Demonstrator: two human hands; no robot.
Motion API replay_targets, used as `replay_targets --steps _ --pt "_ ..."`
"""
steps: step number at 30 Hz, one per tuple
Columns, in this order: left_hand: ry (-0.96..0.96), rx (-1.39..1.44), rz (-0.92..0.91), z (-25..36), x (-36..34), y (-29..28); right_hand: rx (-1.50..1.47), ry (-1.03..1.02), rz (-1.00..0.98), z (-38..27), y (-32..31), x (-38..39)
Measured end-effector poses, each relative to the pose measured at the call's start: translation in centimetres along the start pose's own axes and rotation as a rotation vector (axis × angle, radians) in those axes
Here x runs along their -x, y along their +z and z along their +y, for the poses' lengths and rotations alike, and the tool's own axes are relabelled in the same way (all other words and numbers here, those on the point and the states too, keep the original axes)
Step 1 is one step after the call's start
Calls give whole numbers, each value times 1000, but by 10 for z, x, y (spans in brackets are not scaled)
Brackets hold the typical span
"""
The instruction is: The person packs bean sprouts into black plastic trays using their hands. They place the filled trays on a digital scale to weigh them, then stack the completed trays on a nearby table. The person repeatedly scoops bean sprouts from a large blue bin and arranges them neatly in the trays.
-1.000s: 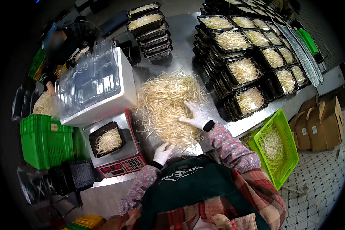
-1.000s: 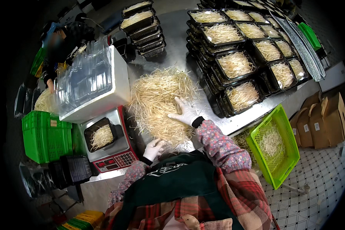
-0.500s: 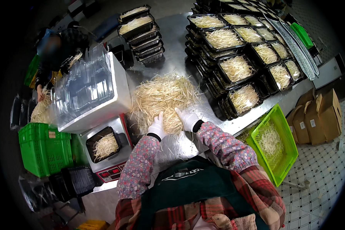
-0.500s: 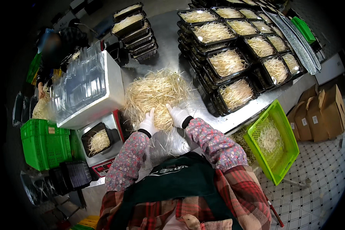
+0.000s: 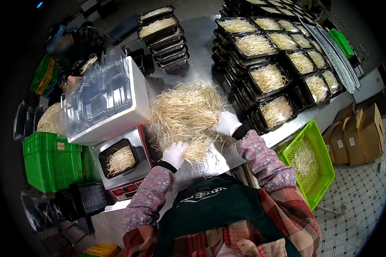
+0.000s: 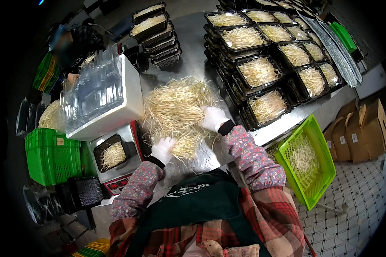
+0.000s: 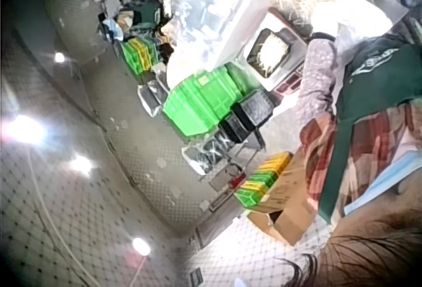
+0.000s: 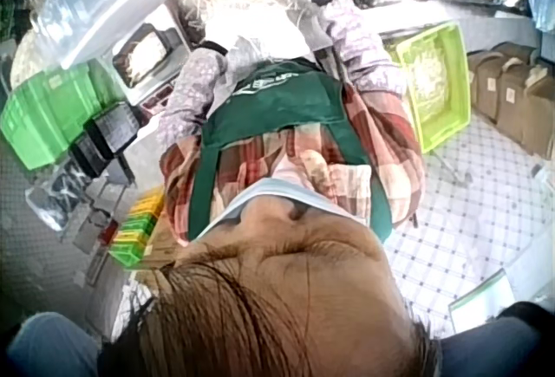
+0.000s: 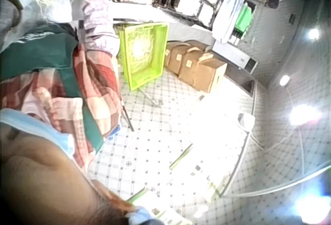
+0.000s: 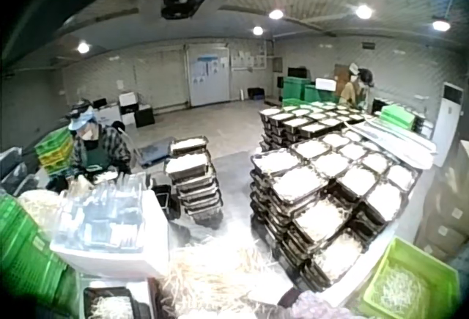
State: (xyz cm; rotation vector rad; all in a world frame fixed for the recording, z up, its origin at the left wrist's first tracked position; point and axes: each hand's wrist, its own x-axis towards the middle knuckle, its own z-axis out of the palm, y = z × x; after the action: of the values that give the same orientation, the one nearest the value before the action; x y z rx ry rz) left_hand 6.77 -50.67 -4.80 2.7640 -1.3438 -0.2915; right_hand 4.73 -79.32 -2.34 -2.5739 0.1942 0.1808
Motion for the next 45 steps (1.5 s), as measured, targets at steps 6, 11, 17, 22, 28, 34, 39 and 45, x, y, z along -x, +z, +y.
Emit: replay_targets --steps 6,11,17,22,28,34,39,45 --pt "-384 137 5 41 9 15 151 58 -290 -23 57 -5" --pt "-646 1108 493 38 49 96 69 53 -174 -9 74 -10" --pt "-891 1946 482 51 4 127 522 -66 -250 -87 79 18" --pt "-708 1815 582 57 30 136 156 -95 -197 -46 82 -13" --pt "-747 1742 265 70 79 87 352 -134 -180 -59 77 -1" --pt "-658 1695 239 75 99 34 113 -224 -58 -27 99 -14" --pt "-511 1519 264 47 130 -5 -109 -224 24 -40 77 -11" --pt "-418 945 892 -31 180 -82 -262 12 10 -56 79 -13"
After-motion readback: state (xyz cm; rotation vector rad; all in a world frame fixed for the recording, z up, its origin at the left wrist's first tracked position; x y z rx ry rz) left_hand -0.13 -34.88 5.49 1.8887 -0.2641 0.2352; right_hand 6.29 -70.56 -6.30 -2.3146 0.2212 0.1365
